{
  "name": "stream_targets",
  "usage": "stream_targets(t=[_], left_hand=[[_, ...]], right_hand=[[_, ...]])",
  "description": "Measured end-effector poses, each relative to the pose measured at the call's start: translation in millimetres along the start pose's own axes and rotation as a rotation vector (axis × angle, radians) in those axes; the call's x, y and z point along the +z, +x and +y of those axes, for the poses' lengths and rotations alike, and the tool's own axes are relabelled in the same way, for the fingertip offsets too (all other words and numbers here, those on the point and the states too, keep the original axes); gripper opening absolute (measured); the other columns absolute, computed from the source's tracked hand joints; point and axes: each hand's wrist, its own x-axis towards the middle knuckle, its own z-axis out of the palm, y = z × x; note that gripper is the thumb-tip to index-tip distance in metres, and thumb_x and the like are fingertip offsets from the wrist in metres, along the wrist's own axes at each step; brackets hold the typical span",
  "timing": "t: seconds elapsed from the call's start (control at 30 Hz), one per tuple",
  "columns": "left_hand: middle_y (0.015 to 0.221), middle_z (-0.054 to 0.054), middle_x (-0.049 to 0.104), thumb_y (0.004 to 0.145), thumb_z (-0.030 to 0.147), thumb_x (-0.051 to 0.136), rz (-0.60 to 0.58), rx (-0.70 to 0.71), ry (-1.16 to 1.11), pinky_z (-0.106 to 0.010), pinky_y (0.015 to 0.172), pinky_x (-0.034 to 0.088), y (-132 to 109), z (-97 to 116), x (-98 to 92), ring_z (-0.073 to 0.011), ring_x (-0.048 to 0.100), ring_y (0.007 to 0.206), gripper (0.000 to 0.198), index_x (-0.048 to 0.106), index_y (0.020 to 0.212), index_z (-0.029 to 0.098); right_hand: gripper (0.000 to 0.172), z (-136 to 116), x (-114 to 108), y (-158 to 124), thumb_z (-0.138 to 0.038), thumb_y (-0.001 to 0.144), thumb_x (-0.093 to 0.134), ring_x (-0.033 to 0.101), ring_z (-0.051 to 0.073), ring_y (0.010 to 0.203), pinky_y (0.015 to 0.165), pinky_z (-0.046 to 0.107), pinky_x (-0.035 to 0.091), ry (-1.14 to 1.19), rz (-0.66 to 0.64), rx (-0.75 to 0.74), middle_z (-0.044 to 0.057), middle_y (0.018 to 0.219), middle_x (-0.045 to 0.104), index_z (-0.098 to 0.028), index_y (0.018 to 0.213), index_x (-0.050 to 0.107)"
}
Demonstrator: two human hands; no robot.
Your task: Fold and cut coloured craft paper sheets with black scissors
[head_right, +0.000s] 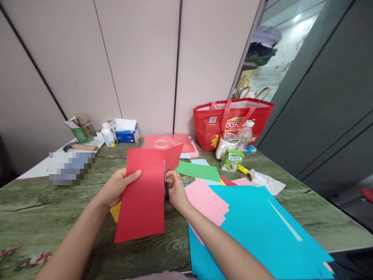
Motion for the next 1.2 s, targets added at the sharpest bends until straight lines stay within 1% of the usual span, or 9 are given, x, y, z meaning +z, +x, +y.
stream_targets(t=[0.2,0.37,0.5,0.57,0.67,0.8,0.93,1.07,1.2], left_hand=[[0.072,-0.007,0.071,0.057,0.035,0.076,-0.046,-0.014,0.017,-0.029,0.056,0.050,-1.8,1.2,1.7,-0.0186,0.065,0.060,0.033,0.064,0.079,0.012],[0.071,-0.006,0.071,0.057,0.035,0.075,-0.003,-0.025,0.069,-0.029,0.055,0.050,-2.9,1.9,1.7,-0.0196,0.065,0.059,0.031,0.064,0.077,0.013],[0.070,-0.006,0.071,0.063,0.045,0.070,0.010,0.012,0.081,-0.028,0.053,0.050,-0.2,-1.6,-0.2,-0.0196,0.065,0.060,0.034,0.065,0.076,0.014],[0.068,-0.005,0.070,0.063,0.047,0.069,0.045,0.031,0.072,-0.028,0.052,0.050,1.4,-3.4,-0.8,-0.0190,0.064,0.058,0.035,0.064,0.073,0.014],[0.064,-0.003,0.069,0.062,0.044,0.072,0.074,0.035,0.078,-0.027,0.050,0.050,2.1,-3.7,-0.5,-0.0174,0.062,0.055,0.033,0.064,0.074,0.014],[0.067,-0.004,0.070,0.061,0.040,0.073,0.023,-0.014,0.077,-0.026,0.050,0.050,0.4,-1.5,0.1,-0.0172,0.063,0.056,0.031,0.064,0.075,0.014],[0.069,-0.004,0.071,0.064,0.036,0.073,0.001,-0.050,0.035,-0.025,0.051,0.051,-0.7,0.0,-1.5,-0.0165,0.063,0.057,0.028,0.064,0.077,0.014],[0.070,-0.005,0.071,0.064,0.034,0.073,-0.008,-0.051,0.010,-0.025,0.052,0.051,-0.7,0.6,-3.5,-0.0162,0.064,0.058,0.026,0.064,0.078,0.013],[0.069,-0.004,0.071,0.064,0.034,0.073,-0.012,-0.044,0.017,-0.024,0.052,0.051,0.4,0.8,-4.0,-0.0159,0.064,0.057,0.027,0.064,0.079,0.013]], right_hand=[[0.039,-0.1,0.4,0.9,-0.022,0.058,0.072,0.055,0.012,0.047,0.049,0.024,0.043,0.011,-0.007,-0.015,-0.009,0.055,0.057,-0.024,0.076,0.037],[0.040,-2.3,0.5,1.1,-0.027,0.059,0.073,0.055,0.013,0.047,0.049,0.024,0.042,-0.009,-0.016,-0.018,-0.009,0.055,0.057,-0.024,0.078,0.038],[0.040,-2.2,0.2,1.3,-0.026,0.058,0.074,0.054,0.012,0.046,0.048,0.023,0.042,-0.004,-0.033,-0.021,-0.009,0.055,0.056,-0.024,0.077,0.038],[0.038,-1.9,0.1,1.2,-0.027,0.059,0.073,0.051,0.011,0.043,0.044,0.022,0.038,-0.009,-0.032,-0.017,-0.009,0.054,0.056,-0.024,0.076,0.038],[0.036,-1.7,0.3,0.9,-0.027,0.061,0.071,0.048,0.010,0.040,0.040,0.020,0.033,-0.018,-0.028,-0.006,-0.009,0.053,0.055,-0.024,0.078,0.039],[0.039,-2.4,1.0,0.8,-0.024,0.059,0.073,0.053,0.011,0.046,0.047,0.021,0.039,-0.007,-0.020,-0.035,-0.009,0.055,0.055,-0.024,0.079,0.039],[0.041,-4.2,1.1,1.3,-0.027,0.058,0.074,0.052,0.011,0.046,0.044,0.020,0.038,-0.010,-0.018,-0.028,-0.008,0.055,0.056,-0.024,0.079,0.039],[0.044,-5.2,-0.4,1.5,-0.028,0.056,0.076,0.051,0.010,0.045,0.045,0.021,0.039,-0.023,-0.038,-0.013,-0.008,0.056,0.057,-0.024,0.079,0.039],[0.042,-3.4,-2.9,2.2,-0.028,0.058,0.074,0.051,0.010,0.045,0.045,0.021,0.039,-0.063,-0.050,-0.008,-0.007,0.057,0.057,-0.024,0.081,0.039]])
